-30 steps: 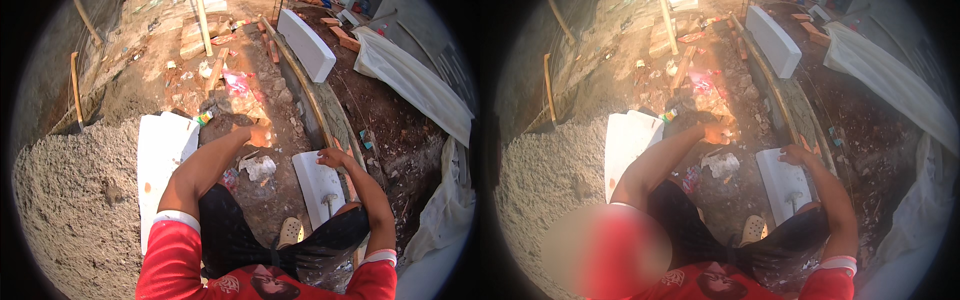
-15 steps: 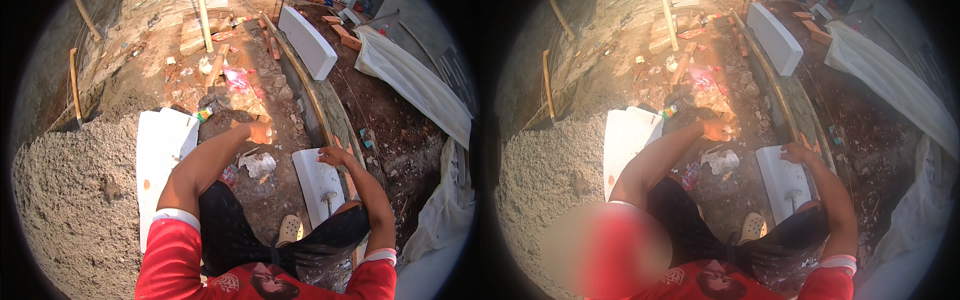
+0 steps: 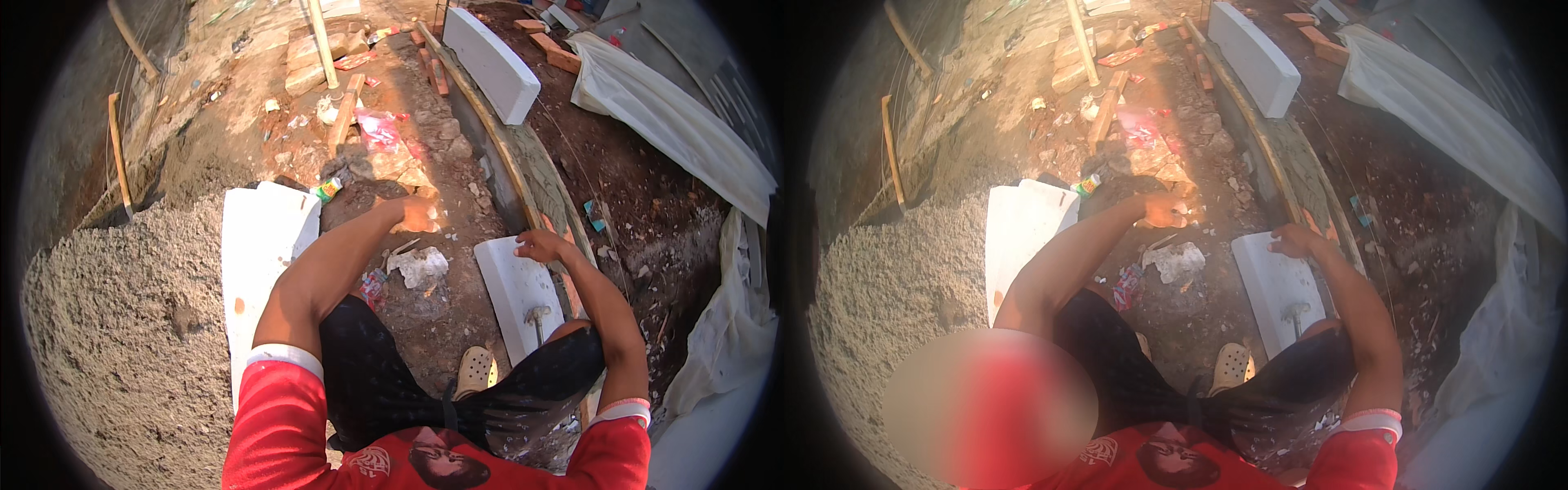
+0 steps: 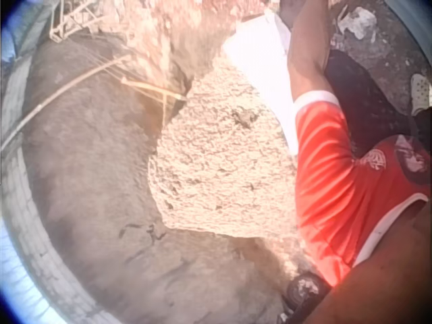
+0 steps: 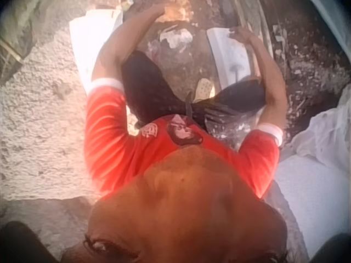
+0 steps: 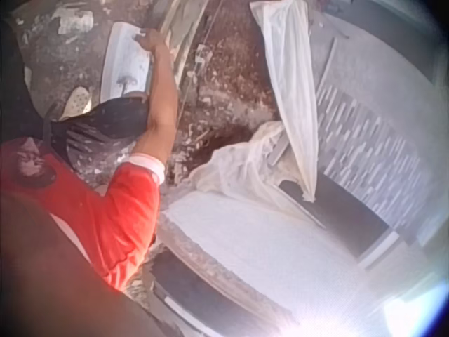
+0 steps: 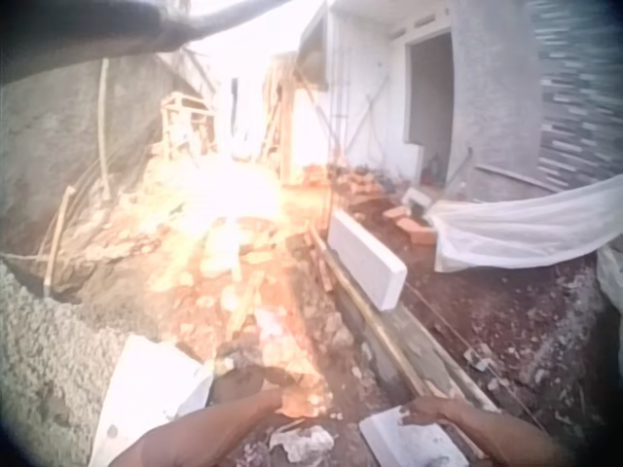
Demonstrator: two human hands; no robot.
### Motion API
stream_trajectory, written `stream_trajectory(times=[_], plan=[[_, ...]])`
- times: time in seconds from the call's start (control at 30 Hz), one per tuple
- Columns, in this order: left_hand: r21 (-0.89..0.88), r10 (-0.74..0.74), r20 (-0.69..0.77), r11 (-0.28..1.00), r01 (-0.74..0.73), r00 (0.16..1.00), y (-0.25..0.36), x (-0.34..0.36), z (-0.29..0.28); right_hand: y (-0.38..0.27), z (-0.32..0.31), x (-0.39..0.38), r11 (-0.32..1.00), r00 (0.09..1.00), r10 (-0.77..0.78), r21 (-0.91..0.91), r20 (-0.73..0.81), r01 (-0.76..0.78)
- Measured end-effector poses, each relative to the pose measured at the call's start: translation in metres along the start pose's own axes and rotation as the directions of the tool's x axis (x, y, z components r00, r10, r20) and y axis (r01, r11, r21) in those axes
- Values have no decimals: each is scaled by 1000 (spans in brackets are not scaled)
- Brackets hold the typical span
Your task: The person places bricks onto a low wall, applies mortar with a trowel, and uses a hammer to adjust brick positions. The person also retrieves a bucket of water, mixes it with a trowel, and handles white foam blocks.
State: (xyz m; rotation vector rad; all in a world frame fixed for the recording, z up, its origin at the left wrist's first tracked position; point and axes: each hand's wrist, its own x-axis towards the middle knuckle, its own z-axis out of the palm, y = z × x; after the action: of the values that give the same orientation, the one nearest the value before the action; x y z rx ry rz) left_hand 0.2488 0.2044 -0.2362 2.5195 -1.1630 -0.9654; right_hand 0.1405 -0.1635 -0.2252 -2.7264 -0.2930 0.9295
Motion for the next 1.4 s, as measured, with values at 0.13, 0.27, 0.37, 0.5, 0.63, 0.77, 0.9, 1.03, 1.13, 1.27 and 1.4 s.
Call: stream_trajectory(times=[0.13,0.27,0.37,0.5,0.63,0.77,0.9,1.03,1.13,1.27,1.4], plan=[[9,-41,35,999,41,999,-2,2,1,-1,-1,-2,1000,1000,-9,-10,-6,9],[21,-26,34,999,25,999,-2,2,0,0,-1,-2,1000,1000,-19,-16,-5,19],[12,-10,10,1000,10,1000,-2,2,1,1,0,0,999,999,-36,-14,-3,36],[20,-12,16,1000,12,1000,-6,5,5,-2,-2,-1,999,999,-40,1,0,40],[-22,-75,10,997,75,997,-9,5,8,-8,-4,-4,1000,1000,-11,16,16,11],[-14,-65,6,998,65,998,-5,1,6,-10,-5,-5,999,999,18,41,39,-19],[-45,-60,6,997,60,998,-1,-4,1,-6,-3,-2,997,997,-73,-10,-12,73],[8,-23,18,1000,23,1000,0,-5,0,-1,-2,2,998,998,-66,14,-1,66],[-21,-39,6,999,40,999,-1,-5,0,-1,-2,2,998,998,-56,0,-5,56],[-29,-36,3,999,36,999,-3,-5,1,-5,-4,-1,998,998,-69,-9,-15,69],[-22,-38,-6,999,38,999,-2,-6,0,-10,-8,-4,999,1000,-19,35,20,19]])
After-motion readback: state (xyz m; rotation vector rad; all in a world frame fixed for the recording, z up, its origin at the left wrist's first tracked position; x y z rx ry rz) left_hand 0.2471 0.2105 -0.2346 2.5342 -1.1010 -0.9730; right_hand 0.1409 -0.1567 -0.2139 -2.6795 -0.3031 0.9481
